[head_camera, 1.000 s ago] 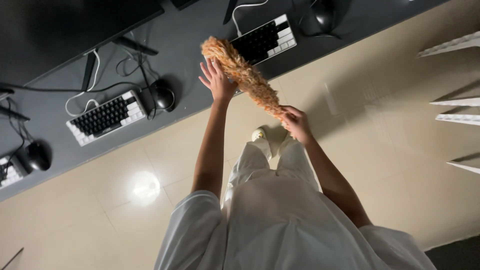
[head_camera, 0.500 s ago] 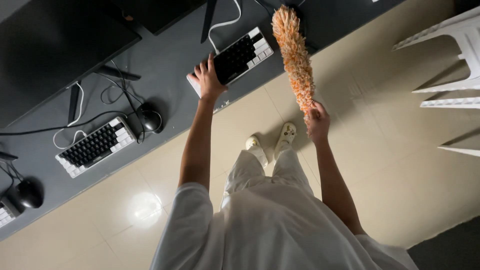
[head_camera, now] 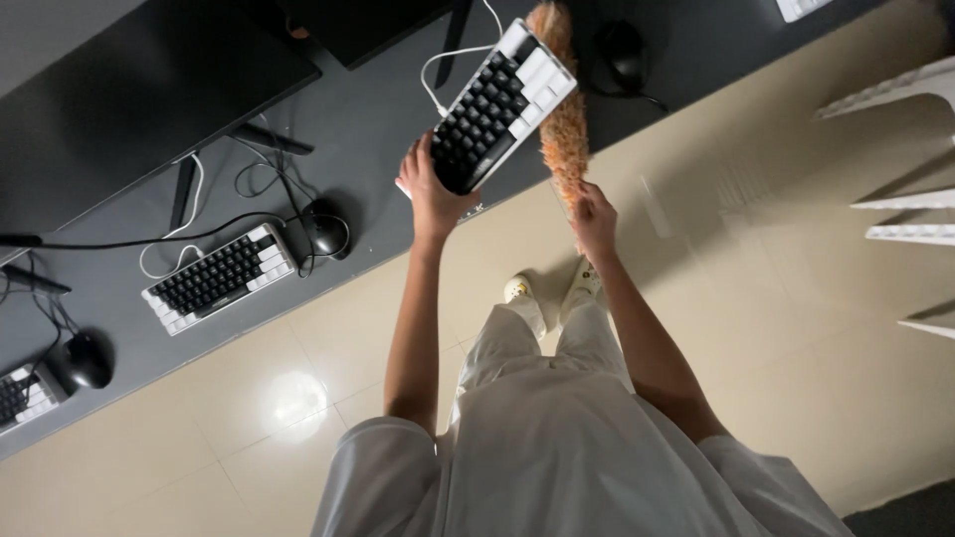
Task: The person is using an orange feather duster to clean computer monitors, keyboards, and mice at several workstations in a row.
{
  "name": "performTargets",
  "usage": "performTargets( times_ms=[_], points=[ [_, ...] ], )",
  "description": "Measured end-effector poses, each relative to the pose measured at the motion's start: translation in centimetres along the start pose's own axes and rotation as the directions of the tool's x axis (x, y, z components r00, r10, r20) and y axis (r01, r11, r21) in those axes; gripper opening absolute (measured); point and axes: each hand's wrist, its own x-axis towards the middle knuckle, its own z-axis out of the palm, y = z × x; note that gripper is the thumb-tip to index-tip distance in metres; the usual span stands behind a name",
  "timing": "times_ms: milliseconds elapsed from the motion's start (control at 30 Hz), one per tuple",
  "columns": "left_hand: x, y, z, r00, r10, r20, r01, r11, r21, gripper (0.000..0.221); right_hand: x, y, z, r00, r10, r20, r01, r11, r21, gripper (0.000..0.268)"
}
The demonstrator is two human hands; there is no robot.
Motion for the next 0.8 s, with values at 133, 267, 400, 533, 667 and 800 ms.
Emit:
performTargets(
  times_ms=[133, 267, 400, 533, 667, 800],
  points=[
    [-0.6, 0.6, 0.2, 1.0, 0.016, -0.008, -0.016, 1.0, 0.0, 0.12, 3.2, -0.7, 2.2, 0.976, -0.156, 0.15, 0.201, 0.909, -0.364, 0.022],
    [-0.7, 1.9, -0.4, 0.999, -0.027, 0.028, 0.028, 0.999, -0.03, 0.119, 5.7, -1.9, 4.3, 0.981, -0.151, 0.124, 0.186, 0.91, -0.37, 0.024],
    [-1.2, 2.5, -0.6, 0.998, -0.051, 0.044, 0.053, 0.998, -0.044, 0.12, 10.4, -3.0, 6.7, 0.989, 0.06, -0.133, -0.068, 0.996, -0.056, 0.026],
    [-1.7, 2.2, -0.5, 0.997, -0.068, 0.023, 0.07, 0.996, -0.06, 0.12, 12.6, 2.5, 5.5, 1.0, -0.005, 0.014, 0.008, 0.972, -0.233, 0.013],
    [-1.7, 2.2, -0.8, 0.996, -0.091, 0.0, 0.09, 0.994, -0.063, 0.119, 11.3, 0.2, 4.0, 0.978, -0.032, 0.207, 0.063, 0.988, -0.144, 0.02],
    [-1.5, 1.9, -1.0, 0.994, -0.109, -0.009, 0.108, 0.993, -0.052, 0.119, 11.4, 0.1, 3.2, 0.981, 0.174, -0.085, -0.182, 0.978, -0.098, 0.025]
  ],
)
